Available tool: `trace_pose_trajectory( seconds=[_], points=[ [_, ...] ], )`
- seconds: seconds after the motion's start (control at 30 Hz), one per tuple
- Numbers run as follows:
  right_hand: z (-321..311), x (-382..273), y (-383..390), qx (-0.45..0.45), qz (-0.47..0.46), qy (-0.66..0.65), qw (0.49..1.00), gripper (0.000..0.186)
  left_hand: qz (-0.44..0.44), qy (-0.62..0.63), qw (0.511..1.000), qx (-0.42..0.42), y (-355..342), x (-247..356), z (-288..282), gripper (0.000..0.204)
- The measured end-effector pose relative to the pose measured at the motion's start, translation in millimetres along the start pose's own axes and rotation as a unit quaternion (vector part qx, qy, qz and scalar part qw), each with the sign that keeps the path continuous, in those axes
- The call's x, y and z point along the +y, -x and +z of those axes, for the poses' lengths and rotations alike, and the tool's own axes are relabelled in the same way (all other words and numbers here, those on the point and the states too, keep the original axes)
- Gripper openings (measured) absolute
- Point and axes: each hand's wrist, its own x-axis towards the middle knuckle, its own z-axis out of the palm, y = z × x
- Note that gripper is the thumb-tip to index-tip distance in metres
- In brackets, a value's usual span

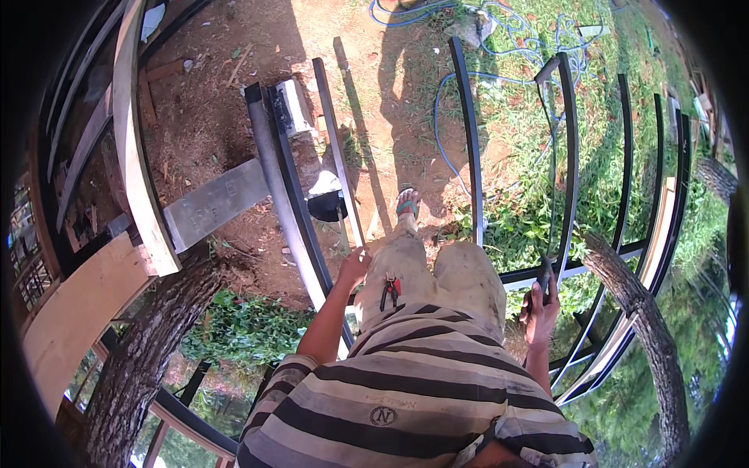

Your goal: The person positions a curved wooden board onto a metal frame by hand and secures it by driving a screw into the wood.

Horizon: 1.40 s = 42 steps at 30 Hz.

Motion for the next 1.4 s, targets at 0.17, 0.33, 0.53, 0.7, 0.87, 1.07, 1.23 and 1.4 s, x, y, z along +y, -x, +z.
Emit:
trace_pose_trajectory(
  seconds=[0.17,0.33,0.53,0.7,0.87,1.07,1.23,1.4],
  points=[
    [25,-54,-44,-0.130,-0.054,0.106,0.984,0.055,-0.064,0.215,0.972,0.074,5,-4,-36,0.036],
    [67,-111,-102,-0.240,-0.066,0.193,0.949,0.055,-0.113,0.289,0.938,0.155,13,-6,-52,0.036],
    [140,-147,-197,-0.310,-0.077,0.278,0.906,0.053,-0.119,0.183,0.906,0.361,-86,12,-95,0.033],
    [157,-141,-238,-0.254,-0.044,0.307,0.916,0.058,-0.180,-0.041,0.929,0.322,-220,18,-130,0.046],
    [225,-140,-260,-0.223,0.000,0.341,0.913,0.058,0.011,-0.166,0.943,0.288,-309,-68,-156,0.052],
    [287,-156,-274,-0.283,0.046,0.392,0.874,0.060,-0.004,-0.154,0.974,0.167,-288,-109,-150,0.035],
    [345,-213,-254,-0.295,0.029,0.382,0.875,0.054,0.000,-0.098,0.986,0.135,-257,-91,-195,0.033],
    [388,-282,-253,-0.300,0.022,0.369,0.879,0.059,-0.025,-0.031,0.995,0.095,-214,-70,-227,0.031]
  ],
)
